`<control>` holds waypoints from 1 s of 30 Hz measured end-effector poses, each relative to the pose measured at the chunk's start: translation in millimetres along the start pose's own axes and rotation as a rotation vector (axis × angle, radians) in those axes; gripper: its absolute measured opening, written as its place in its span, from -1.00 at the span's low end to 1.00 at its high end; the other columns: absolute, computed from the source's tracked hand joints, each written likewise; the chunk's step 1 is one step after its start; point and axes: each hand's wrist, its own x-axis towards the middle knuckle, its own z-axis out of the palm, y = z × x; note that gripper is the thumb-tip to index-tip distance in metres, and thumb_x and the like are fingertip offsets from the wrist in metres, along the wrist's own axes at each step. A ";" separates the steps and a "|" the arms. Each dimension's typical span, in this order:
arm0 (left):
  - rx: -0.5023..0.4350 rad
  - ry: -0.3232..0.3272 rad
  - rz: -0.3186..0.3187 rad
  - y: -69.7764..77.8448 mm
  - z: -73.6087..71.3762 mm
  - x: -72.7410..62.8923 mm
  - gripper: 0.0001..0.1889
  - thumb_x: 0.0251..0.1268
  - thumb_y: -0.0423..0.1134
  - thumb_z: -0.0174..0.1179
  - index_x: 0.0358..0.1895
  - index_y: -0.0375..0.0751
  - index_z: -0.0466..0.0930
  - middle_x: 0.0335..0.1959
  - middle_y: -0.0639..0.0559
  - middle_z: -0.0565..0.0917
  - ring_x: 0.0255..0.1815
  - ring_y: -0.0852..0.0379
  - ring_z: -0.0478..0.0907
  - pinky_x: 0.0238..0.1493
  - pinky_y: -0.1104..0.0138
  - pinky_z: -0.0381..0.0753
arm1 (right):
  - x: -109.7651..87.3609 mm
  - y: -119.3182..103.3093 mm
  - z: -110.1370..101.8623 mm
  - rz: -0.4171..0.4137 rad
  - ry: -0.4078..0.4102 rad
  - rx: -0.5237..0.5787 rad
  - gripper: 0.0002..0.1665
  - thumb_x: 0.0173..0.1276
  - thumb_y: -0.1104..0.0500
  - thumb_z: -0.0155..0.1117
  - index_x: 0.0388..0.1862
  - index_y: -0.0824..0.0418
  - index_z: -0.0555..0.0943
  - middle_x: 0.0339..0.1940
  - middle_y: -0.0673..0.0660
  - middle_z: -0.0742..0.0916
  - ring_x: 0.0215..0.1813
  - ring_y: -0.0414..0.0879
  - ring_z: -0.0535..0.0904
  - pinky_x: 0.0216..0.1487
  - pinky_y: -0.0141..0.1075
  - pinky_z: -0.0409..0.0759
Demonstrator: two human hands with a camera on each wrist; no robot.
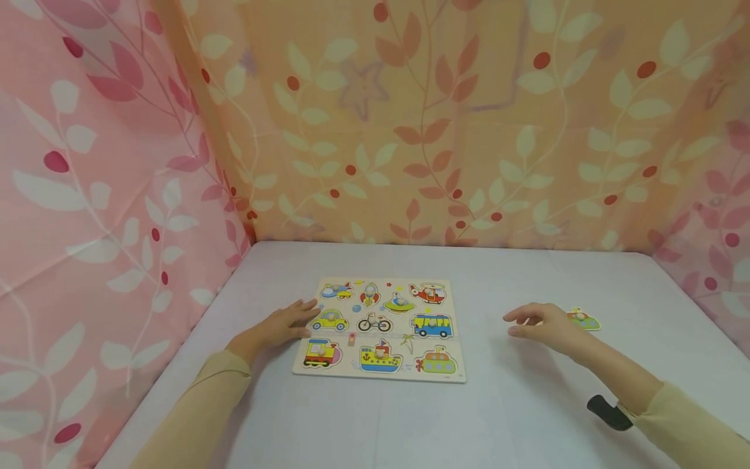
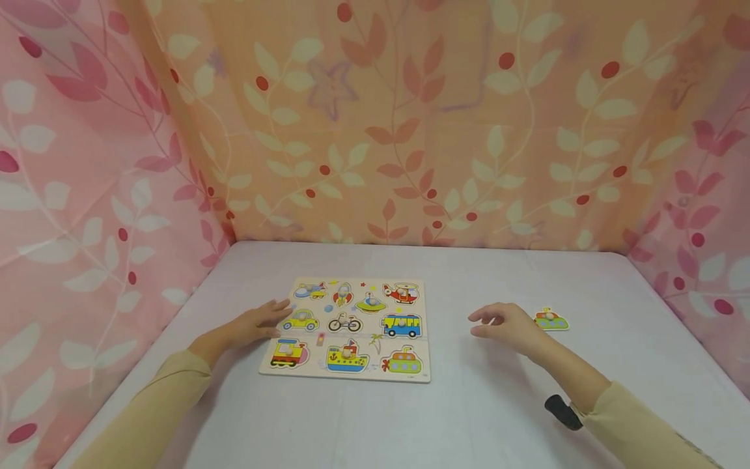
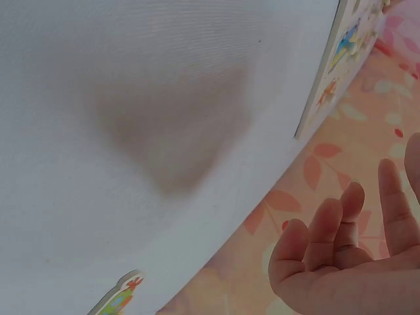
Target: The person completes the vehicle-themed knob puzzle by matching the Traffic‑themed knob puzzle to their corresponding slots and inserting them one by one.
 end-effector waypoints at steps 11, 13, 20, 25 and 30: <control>-0.013 0.010 0.012 -0.4 -2.0 -1.2 -0.37 0.39 -0.06 0.15 0.47 -0.10 0.25 0.55 -0.08 0.08 0.55 -0.25 -0.21 0.40 -0.27 -0.23 | -9.4 21.8 -19.2 -0.008 0.071 -0.085 -0.53 0.30 0.05 0.37 0.10 0.30 0.63 -0.16 0.12 0.63 -0.17 -0.11 0.47 -0.28 -0.27 0.49; -0.007 0.008 0.025 -0.4 -2.4 -1.1 -0.38 0.40 -0.07 0.15 0.47 -0.13 0.25 0.54 -0.11 0.08 0.54 -0.27 -0.21 0.39 -0.28 -0.24 | -11.0 28.0 -23.1 -0.024 0.084 -0.092 -0.53 0.30 0.06 0.37 0.10 0.31 0.62 -0.16 0.13 0.64 -0.19 -0.15 0.47 -0.29 -0.31 0.50; -0.014 0.005 0.021 0.9 -3.0 -1.7 -0.37 0.39 -0.07 0.15 0.47 -0.12 0.24 0.55 -0.10 0.07 0.54 -0.26 -0.22 0.39 -0.28 -0.25 | -19.3 49.5 -37.7 -0.036 0.142 -0.105 -0.50 0.31 0.06 0.36 0.12 0.33 0.60 -0.05 0.22 0.64 -0.16 -0.27 0.44 -0.25 -0.34 0.48; -0.007 0.005 0.011 0.4 -2.9 -3.2 -0.36 0.39 -0.05 0.15 0.47 -0.11 0.24 0.55 -0.09 0.07 0.55 -0.25 -0.22 0.40 -0.26 -0.24 | -17.9 60.8 -43.8 -0.026 0.162 -0.131 -0.48 0.30 0.06 0.37 0.13 0.36 0.59 -0.01 0.28 0.61 -0.08 -0.03 0.48 -0.21 -0.24 0.46; 0.004 0.008 0.037 1.3 -3.4 -3.5 -0.37 0.40 -0.04 0.13 0.47 -0.15 0.24 0.54 -0.12 0.09 0.54 -0.28 -0.20 0.39 -0.29 -0.23 | -13.8 76.6 -53.2 0.018 0.158 -0.145 -0.40 0.31 0.04 0.36 0.18 0.42 0.53 0.14 0.45 0.50 0.07 0.32 0.42 -0.09 0.05 0.45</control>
